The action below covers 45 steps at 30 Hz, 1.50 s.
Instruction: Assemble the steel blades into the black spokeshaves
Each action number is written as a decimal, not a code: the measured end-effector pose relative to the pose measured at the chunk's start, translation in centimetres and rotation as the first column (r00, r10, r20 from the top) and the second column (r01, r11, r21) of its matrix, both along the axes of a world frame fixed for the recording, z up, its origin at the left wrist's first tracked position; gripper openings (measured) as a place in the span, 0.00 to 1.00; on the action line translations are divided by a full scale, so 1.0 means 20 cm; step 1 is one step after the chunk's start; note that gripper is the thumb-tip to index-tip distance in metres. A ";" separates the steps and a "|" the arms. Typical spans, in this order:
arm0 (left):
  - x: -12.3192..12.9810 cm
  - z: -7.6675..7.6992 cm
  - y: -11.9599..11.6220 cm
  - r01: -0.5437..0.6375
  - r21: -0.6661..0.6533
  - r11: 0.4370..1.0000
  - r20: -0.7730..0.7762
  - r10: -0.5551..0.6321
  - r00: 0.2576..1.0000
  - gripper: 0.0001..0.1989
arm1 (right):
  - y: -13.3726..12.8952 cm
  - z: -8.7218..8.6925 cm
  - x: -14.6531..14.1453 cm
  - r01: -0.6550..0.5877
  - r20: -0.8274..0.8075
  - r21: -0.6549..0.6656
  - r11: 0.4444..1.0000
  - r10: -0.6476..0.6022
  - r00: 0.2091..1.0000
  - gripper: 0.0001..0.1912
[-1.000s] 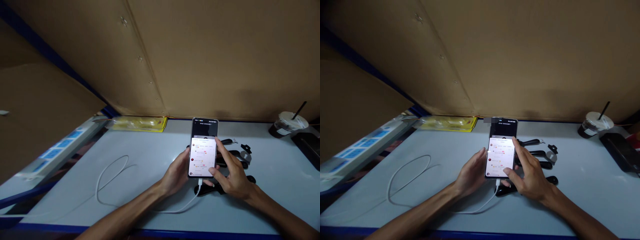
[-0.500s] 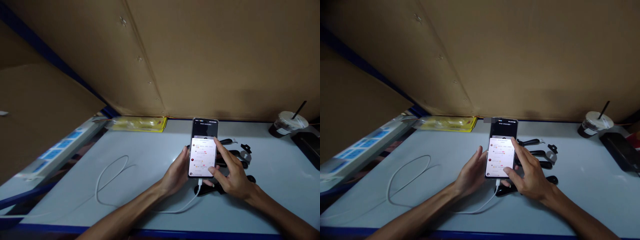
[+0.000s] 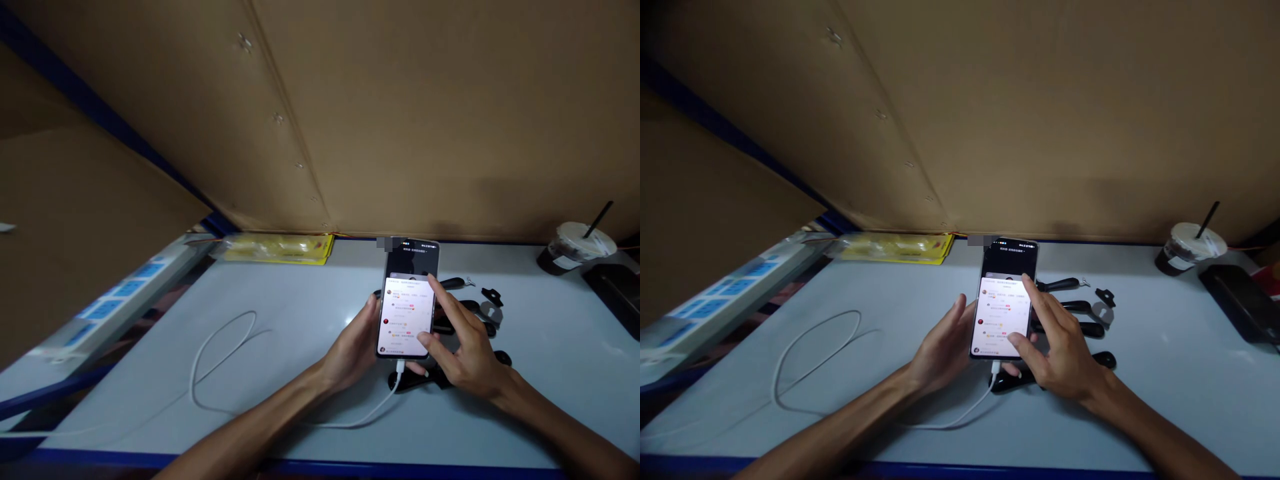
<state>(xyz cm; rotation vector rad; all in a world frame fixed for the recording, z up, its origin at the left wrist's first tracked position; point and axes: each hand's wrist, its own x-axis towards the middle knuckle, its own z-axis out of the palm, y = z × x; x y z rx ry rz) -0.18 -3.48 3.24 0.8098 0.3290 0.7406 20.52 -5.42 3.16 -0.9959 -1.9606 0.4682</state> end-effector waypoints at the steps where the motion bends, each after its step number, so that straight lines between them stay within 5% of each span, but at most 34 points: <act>1: 0.00 0.00 0.00 -0.001 0.001 1.000 -0.004 0.001 1.000 0.37 | 0.00 0.00 0.00 0.000 -0.002 -0.005 1.000 0.000 1.000 0.42; 45: 0.00 0.00 0.00 0.002 -0.002 1.000 -0.011 -0.002 1.000 0.36 | 0.01 -0.01 0.00 -0.010 -0.014 0.013 1.000 0.010 1.000 0.40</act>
